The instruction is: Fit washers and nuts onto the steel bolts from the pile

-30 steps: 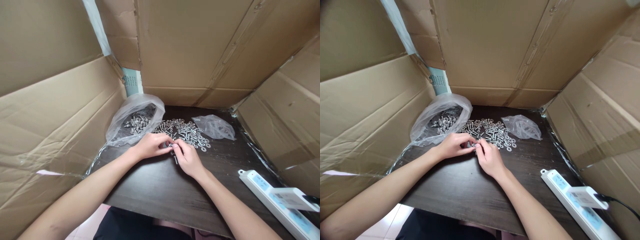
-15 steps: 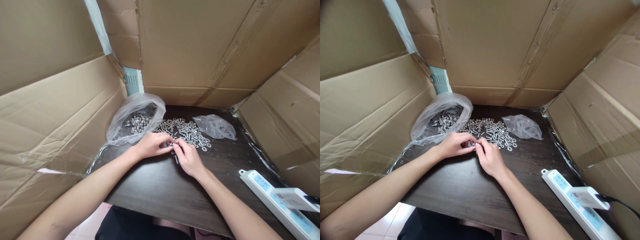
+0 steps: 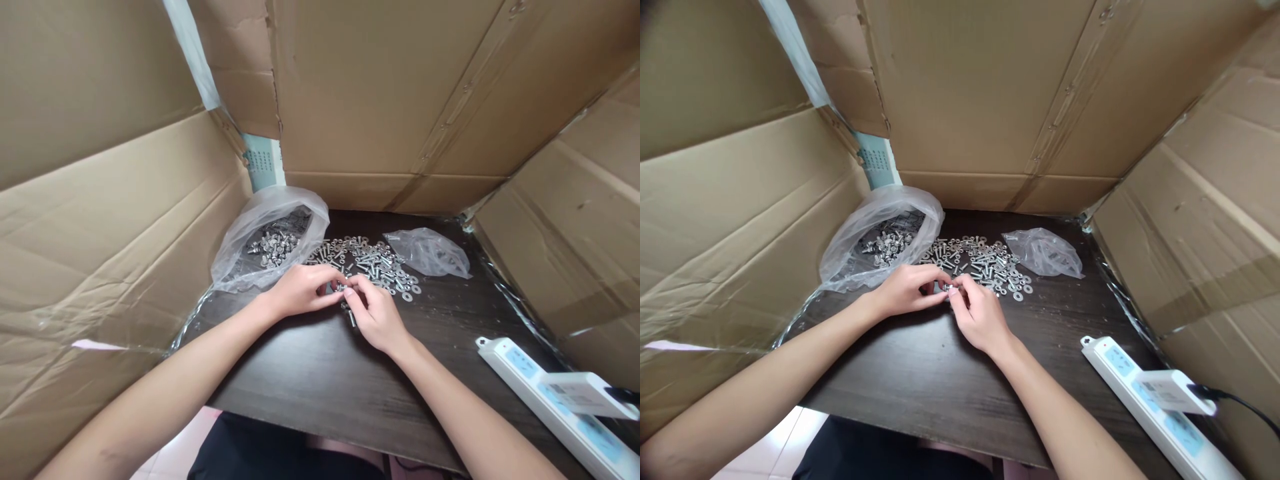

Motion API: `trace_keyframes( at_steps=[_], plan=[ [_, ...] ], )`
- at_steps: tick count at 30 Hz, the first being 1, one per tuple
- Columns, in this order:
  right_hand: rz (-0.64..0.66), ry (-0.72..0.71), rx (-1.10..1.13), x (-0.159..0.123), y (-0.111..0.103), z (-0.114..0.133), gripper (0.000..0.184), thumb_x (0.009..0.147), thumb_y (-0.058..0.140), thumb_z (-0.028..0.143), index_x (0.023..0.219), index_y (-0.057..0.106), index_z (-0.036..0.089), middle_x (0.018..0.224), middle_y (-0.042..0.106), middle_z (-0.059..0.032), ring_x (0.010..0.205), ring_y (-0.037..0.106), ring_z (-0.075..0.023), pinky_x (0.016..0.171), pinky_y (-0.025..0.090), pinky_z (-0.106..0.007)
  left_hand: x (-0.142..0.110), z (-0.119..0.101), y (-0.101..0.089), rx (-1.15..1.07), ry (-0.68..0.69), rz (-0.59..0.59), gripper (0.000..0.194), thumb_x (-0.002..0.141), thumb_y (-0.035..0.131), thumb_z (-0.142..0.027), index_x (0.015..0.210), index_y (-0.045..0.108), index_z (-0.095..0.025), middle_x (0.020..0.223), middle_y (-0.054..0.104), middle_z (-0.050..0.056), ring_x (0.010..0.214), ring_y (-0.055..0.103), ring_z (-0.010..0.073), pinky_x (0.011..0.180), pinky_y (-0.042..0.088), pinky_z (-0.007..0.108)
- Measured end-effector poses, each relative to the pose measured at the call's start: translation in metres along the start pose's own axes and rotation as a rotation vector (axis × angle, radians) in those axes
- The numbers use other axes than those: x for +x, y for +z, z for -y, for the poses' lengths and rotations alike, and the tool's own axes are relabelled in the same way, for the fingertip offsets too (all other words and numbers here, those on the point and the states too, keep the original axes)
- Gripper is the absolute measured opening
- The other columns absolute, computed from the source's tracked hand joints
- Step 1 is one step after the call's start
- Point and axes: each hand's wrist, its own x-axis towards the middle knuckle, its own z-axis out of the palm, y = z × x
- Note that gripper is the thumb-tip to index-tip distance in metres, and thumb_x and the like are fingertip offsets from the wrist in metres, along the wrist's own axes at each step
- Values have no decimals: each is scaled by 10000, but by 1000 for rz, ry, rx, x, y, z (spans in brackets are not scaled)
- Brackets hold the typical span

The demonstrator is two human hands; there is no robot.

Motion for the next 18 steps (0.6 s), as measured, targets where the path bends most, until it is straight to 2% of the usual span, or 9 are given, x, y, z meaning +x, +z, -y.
trace_keyframes(
  at_steps=[9,13,18],
  plan=[
    [8,-9,-41,0,2,-2,290,1073,390,354,930,599,214,777,672,-34,698,634,-209,674,423,-303,-1,1,1,-12,-5,15,187,994,637,-333,1064,698,-171,905,753,23,669,666,111,645,496,214],
    [4,5,-9,0,1,-1,246,1057,430,360,982,613,213,814,694,-32,709,649,-205,664,425,-298,-1,1,0,-9,-10,16,197,999,631,-344,1072,701,-175,903,750,22,670,667,112,647,493,219],
    [8,8,-21,0,0,1,205,1027,456,349,979,600,212,741,660,-11,629,598,-191,636,410,-298,-1,1,-1,-19,-8,19,193,993,639,-341,1078,703,-181,909,751,18,674,674,111,652,497,218]
  ],
)
